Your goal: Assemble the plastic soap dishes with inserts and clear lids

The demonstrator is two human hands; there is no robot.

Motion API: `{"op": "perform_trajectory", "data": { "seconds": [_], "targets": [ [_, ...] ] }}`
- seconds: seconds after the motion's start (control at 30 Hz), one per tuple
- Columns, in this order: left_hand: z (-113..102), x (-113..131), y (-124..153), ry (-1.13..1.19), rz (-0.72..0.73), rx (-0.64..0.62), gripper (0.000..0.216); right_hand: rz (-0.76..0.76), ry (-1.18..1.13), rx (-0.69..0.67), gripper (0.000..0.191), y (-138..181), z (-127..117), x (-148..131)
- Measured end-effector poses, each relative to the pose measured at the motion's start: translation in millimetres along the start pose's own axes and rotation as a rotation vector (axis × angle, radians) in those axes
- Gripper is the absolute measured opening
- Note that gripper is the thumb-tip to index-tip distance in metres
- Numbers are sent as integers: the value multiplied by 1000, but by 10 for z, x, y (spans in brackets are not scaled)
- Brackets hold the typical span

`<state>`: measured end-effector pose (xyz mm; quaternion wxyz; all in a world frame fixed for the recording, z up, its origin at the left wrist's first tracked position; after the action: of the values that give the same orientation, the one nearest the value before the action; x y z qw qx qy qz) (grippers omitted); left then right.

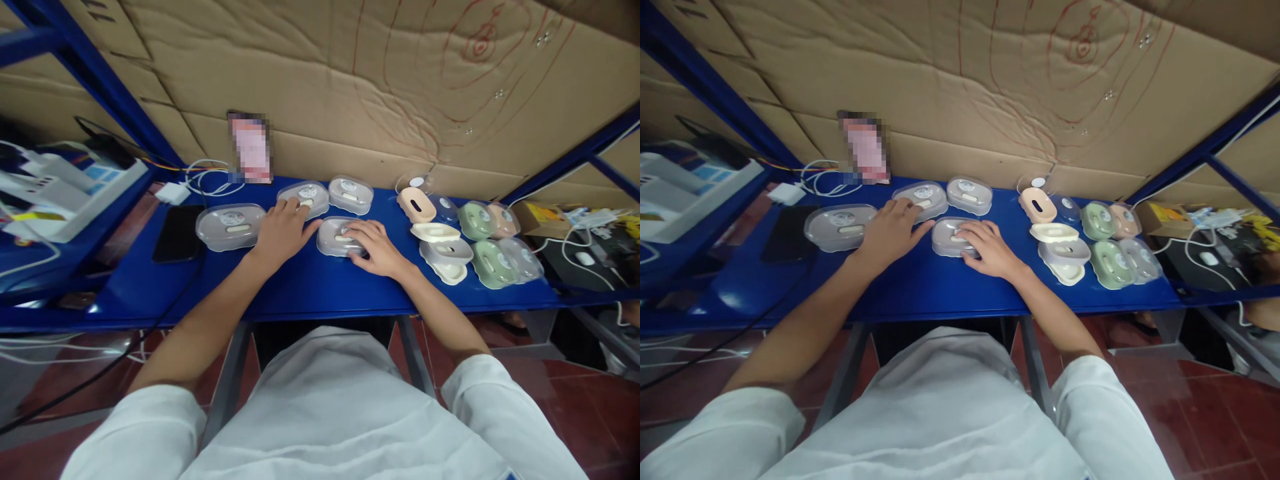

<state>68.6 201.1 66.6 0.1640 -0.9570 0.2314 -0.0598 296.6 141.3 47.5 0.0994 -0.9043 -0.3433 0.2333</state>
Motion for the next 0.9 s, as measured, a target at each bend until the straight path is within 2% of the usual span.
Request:
{"op": "perform_trajectory", "data": {
  "seconds": [0.13, 0.23, 0.33, 0.47, 0.53, 0.57, 0.67, 0.77, 0.83, 0.9],
  "targets": [
    [108, -12, -15, 133, 39, 33, 56, 141, 119, -27, 52, -24, 54, 29],
    [130, 118, 13, 227, 224, 29, 53, 240, 189, -9, 63, -24, 52, 108],
    [125, 279, 64, 215, 408, 28, 46, 333, 266, 44, 69, 59, -105, 285],
    [75, 263, 55, 127, 352, 28, 34, 674, 416, 220, 67, 366, -462, 695],
    [29, 177, 34, 89, 277, 24, 30, 804, 446, 206, 63, 487, -522, 832],
    [6, 128, 24, 69, 242, 24, 29, 820, 441, 164, 60, 505, -508, 853],
    [-42, 12, -4, 12, 155, 36, 28, 701, 352, 52, 55, 394, -387, 704],
    [-39, 13, -15, 13, 110, 43, 30, 432, 126, 34, 58, 174, -279, 370],
    [1, 133, 6, 81, 176, 30, 35, 280, -14, 62, 57, 77, -271, 220],
    [67, 342, 66, 180, 336, 4, 41, 255, -23, 128, 56, 62, -321, 251]
  ]
}}
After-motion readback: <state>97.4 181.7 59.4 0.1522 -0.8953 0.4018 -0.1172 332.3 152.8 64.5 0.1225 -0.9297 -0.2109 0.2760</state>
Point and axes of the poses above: each hand's wrist, its own y-axis away from the middle knuckle, its own z-axis out of the palm, x = y × z, the point moved 5 cm from there along -y, towards the middle knuckle, and after that the axes turned 8 degrees about -y, right-handed, at the moved point
